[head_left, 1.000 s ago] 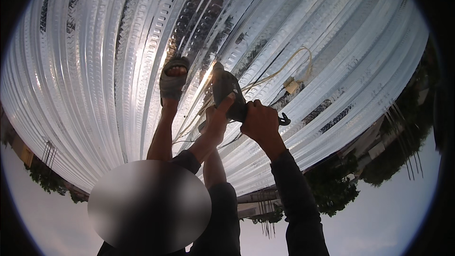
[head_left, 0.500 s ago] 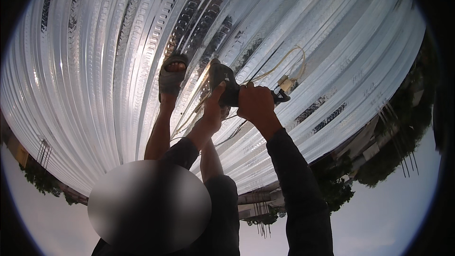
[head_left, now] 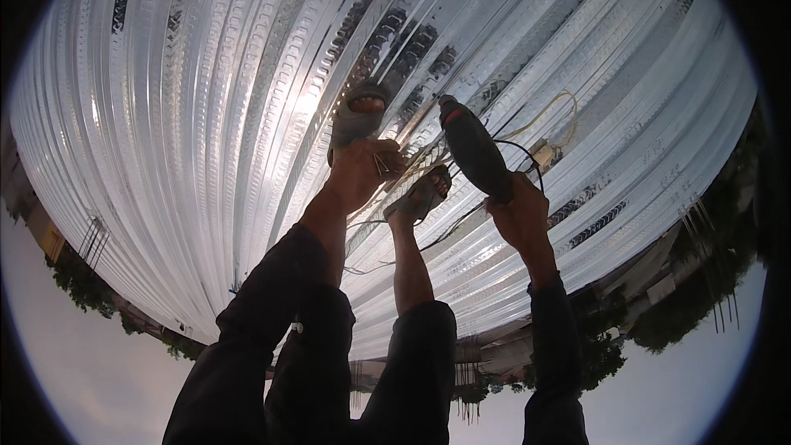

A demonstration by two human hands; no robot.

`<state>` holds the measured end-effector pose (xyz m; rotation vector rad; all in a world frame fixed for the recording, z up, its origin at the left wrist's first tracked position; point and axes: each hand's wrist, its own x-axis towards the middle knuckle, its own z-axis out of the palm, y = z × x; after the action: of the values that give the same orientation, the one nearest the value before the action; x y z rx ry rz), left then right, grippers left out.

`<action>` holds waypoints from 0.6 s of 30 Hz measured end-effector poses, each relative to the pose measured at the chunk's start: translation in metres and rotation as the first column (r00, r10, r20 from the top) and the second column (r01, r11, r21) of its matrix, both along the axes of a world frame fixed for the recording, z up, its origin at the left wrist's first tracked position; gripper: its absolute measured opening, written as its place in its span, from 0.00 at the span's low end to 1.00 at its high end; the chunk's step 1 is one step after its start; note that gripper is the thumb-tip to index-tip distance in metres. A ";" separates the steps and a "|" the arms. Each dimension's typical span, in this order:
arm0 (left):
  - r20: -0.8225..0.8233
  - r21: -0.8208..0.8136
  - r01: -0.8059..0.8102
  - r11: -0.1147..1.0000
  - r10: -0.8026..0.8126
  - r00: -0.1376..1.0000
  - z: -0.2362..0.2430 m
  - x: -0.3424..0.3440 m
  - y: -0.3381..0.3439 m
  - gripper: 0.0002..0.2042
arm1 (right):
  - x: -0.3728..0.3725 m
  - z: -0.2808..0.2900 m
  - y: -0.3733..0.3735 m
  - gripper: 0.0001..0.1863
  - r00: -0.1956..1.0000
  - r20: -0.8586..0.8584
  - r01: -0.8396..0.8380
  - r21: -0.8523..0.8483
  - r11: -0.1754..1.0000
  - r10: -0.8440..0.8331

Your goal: The person installs corrugated metal roof panels by drilling holes and fastening them with a rivet gun. They repeatedly position the drill, insert fasteners, and use the rivet gun to secure the panels to the roof structure.

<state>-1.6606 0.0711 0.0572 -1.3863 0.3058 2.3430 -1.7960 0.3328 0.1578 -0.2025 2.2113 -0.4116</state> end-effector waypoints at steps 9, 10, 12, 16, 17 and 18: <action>-0.182 -0.385 0.291 0.876 -0.382 0.906 0.036 0.016 0.015 0.10 | 0.039 0.081 0.022 0.15 0.923 -0.016 0.384 0.087 0.919 -0.384; -0.101 -0.251 0.241 0.937 -0.273 0.957 0.047 0.024 0.019 0.07 | 0.043 0.087 0.026 0.16 0.927 -0.002 0.371 0.134 0.919 -0.374; -0.217 -0.762 0.202 0.615 -0.536 0.816 0.041 0.069 0.031 0.07 | 0.054 0.094 0.025 0.16 0.943 -0.019 0.331 0.088 0.939 -0.331; -0.145 -0.711 0.086 0.698 -0.265 0.953 0.077 0.144 0.000 0.08 | 0.082 0.092 0.039 0.12 0.955 0.079 0.282 0.064 0.957 -0.287; -0.091 -0.699 0.045 0.714 -0.151 0.984 0.088 0.167 -0.005 0.08 | 0.088 0.092 0.035 0.11 0.955 0.104 0.272 0.055 0.961 -0.277; -0.032 -0.688 0.001 0.726 -0.031 0.999 0.096 0.195 -0.008 0.08 | 0.098 0.095 0.026 0.10 0.955 0.137 0.260 0.049 0.964 -0.264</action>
<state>-1.4659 0.0632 0.1535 -1.6149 1.3142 2.3342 -1.6984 0.3587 0.2529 0.1360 2.1070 -0.5207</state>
